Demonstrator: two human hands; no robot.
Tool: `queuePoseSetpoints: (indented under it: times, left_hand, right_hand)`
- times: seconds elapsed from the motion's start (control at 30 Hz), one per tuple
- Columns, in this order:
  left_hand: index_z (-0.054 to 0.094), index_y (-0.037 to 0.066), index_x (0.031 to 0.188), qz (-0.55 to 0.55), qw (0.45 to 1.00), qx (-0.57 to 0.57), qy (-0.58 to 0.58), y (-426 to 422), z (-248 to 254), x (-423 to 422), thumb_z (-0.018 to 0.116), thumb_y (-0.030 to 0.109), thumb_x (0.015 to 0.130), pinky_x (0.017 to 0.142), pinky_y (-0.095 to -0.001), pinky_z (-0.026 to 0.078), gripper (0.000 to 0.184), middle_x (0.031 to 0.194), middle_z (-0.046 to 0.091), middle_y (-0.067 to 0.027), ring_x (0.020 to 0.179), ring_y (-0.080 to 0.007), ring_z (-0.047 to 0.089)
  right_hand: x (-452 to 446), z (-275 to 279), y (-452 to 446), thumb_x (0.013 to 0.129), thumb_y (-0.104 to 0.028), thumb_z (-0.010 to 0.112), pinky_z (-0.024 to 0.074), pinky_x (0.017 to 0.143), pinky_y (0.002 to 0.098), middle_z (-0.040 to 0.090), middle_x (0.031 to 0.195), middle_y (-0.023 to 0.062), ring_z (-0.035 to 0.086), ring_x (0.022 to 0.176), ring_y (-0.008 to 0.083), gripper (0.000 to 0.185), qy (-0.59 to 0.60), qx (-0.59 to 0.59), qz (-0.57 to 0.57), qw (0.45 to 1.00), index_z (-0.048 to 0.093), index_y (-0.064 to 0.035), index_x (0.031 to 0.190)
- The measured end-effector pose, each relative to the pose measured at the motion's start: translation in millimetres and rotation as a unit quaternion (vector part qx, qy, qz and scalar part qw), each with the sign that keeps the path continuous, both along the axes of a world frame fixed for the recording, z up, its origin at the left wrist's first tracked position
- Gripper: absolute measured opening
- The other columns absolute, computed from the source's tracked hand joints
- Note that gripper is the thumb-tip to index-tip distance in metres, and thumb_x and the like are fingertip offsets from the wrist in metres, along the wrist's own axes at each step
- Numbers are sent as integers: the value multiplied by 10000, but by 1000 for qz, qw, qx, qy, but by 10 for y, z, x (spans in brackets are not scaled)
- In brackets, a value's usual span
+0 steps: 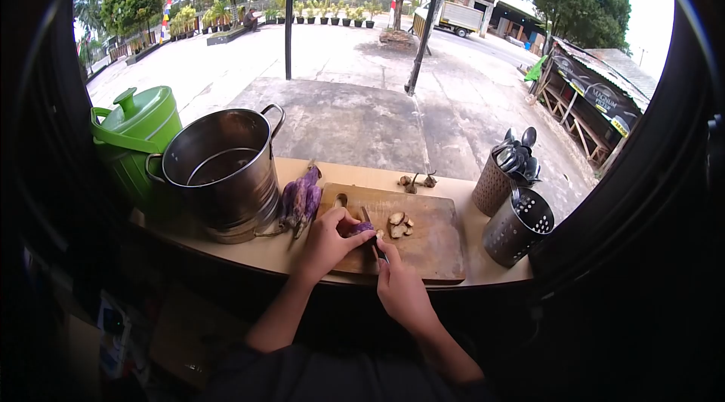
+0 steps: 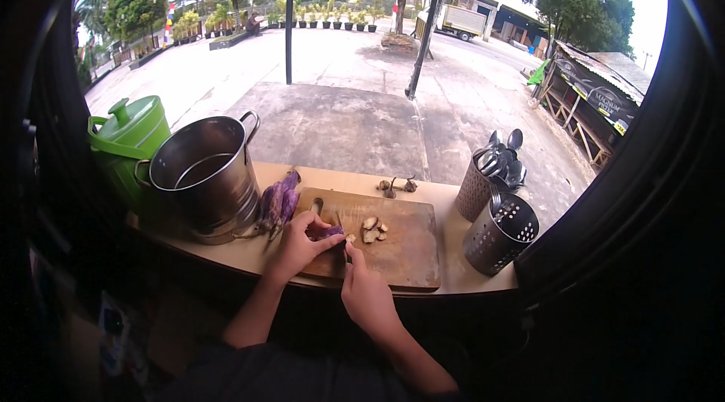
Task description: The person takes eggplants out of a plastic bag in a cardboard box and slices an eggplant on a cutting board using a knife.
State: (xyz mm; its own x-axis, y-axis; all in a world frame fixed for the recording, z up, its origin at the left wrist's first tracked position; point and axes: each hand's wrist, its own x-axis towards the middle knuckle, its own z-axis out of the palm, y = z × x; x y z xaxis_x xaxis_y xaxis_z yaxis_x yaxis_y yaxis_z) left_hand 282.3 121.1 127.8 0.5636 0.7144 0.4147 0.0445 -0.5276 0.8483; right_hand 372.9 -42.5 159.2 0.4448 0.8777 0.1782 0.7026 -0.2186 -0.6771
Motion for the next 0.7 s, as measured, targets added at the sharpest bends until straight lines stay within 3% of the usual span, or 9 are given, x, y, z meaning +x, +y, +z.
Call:
queuePoseSetpoints:
  times: [0.17, 0.23, 0.33, 0.7]
  left_hand:
    - [589, -5, 800, 6, 1000, 17, 3, -20, 16, 9, 868, 232, 775, 664, -296, 519, 367, 802, 648, -87, 727, -149, 652]
    - [581, -6, 801, 6, 1000, 19, -4, -26, 29, 7, 871, 233, 771, 666, -296, 520, 377, 811, 645, -90, 729, -152, 652]
    - [576, -4, 824, 2, 999, 38, 6, -35, 38, -2, 856, 218, 786, 678, -295, 525, 359, 835, 638, -89, 744, -159, 662]
    - [597, -1, 910, -36, 999, -10, 9, 10, -8, -30, 827, 189, 800, 738, -300, 553, 317, 916, 630, -94, 808, -176, 694]
  right_hand:
    - [-41, -5, -51, 1007, -120, 478, 478, 718, 575, 648, 828, 315, 631, 788, 504, 369, 2, 13, 3, 1000, 480, -44, 1369]
    - [-121, 193, -132, 1006, -126, 480, 480, 760, 567, 652, 875, 322, 628, 839, 505, 365, 25, -78, -24, 996, 487, -27, 1357]
    - [-94, 89, -40, 1004, -121, 478, 486, 773, 558, 649, 895, 328, 630, 874, 497, 362, 7, -26, -20, 999, 491, -26, 1353]
    - [-80, 123, -98, 1003, -134, 482, 479, 711, 577, 652, 809, 300, 636, 772, 491, 354, 5, -52, -26, 998, 506, -46, 1345]
